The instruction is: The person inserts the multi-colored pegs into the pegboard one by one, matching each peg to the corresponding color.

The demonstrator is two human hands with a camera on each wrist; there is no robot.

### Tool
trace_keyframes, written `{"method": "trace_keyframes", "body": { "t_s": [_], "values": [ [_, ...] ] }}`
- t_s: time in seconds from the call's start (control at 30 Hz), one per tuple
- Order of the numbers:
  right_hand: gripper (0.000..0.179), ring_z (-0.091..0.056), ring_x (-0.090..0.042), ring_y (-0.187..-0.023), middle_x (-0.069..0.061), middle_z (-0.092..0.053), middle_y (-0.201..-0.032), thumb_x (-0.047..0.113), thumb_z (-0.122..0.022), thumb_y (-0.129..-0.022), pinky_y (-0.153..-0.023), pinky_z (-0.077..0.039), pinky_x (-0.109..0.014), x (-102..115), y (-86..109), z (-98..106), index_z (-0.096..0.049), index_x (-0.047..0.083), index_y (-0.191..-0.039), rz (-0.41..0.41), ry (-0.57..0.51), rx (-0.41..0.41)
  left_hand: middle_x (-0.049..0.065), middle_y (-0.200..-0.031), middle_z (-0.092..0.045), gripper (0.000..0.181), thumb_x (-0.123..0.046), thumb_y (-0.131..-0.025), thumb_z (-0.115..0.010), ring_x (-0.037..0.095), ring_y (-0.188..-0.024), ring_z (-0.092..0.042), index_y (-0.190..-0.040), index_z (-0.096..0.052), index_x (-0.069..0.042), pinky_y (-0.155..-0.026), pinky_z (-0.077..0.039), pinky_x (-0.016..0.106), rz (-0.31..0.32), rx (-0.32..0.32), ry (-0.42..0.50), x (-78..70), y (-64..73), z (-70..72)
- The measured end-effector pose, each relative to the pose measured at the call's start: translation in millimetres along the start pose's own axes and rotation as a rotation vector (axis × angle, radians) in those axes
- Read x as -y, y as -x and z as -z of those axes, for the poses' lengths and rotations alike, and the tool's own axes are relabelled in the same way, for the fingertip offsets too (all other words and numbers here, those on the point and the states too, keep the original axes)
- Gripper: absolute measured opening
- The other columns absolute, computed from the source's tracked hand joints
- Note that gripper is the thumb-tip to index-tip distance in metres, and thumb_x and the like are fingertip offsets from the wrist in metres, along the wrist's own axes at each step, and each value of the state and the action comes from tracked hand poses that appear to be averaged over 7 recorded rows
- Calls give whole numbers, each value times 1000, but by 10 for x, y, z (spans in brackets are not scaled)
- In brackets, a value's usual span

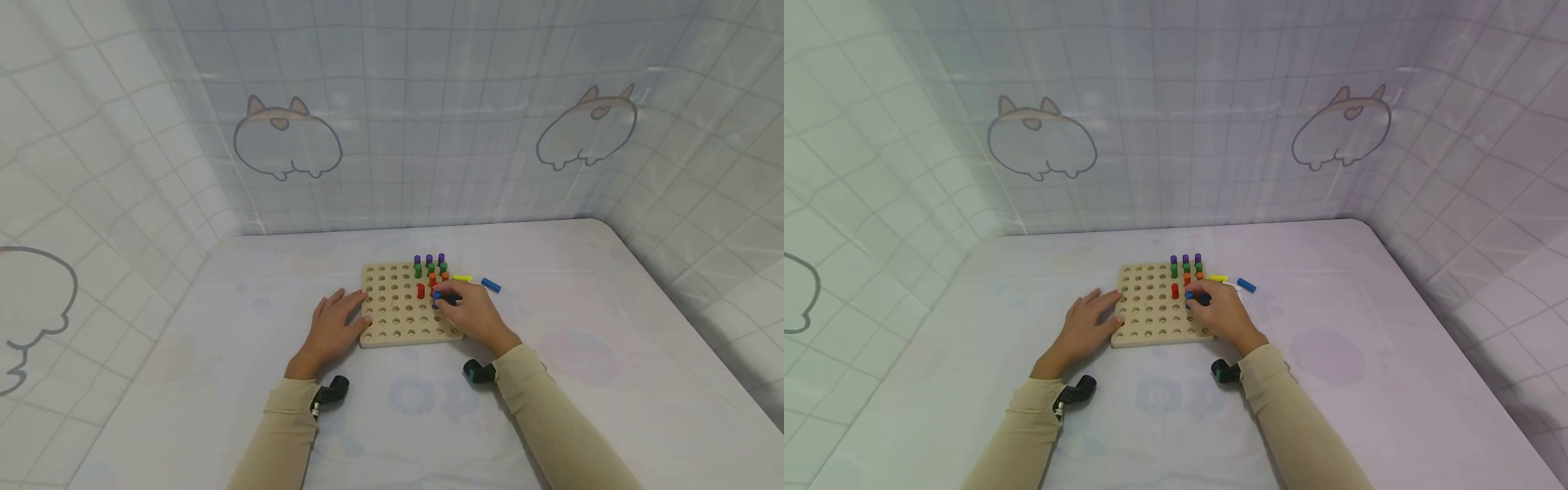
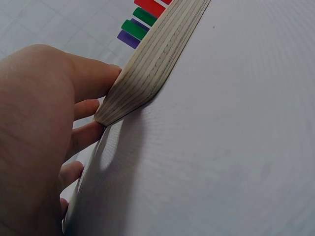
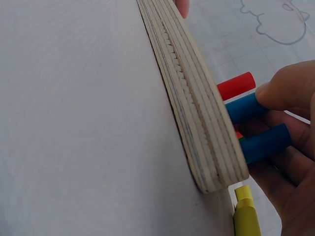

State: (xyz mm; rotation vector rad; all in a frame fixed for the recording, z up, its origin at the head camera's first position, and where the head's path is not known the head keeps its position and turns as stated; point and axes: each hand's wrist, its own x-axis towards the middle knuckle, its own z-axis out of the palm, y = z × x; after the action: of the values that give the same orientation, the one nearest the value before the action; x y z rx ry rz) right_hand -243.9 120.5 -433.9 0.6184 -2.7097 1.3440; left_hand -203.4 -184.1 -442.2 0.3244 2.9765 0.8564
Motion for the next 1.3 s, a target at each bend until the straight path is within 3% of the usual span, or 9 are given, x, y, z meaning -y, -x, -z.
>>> {"method": "trace_keyframes", "body": {
  "t_s": [1.3],
  "values": [
    [23,-67,-19,-102,1,-72,-108,15,-73,-93,-90,-56,-40,32,85,-69,-72,11,-115,-27,16,-10,5,-155,-45,56,-37,-99,-58,36,-149,-22,-149,-50,-14,-118,-6,62,-21,-9,-11,60,40,-40]
  ]
}}
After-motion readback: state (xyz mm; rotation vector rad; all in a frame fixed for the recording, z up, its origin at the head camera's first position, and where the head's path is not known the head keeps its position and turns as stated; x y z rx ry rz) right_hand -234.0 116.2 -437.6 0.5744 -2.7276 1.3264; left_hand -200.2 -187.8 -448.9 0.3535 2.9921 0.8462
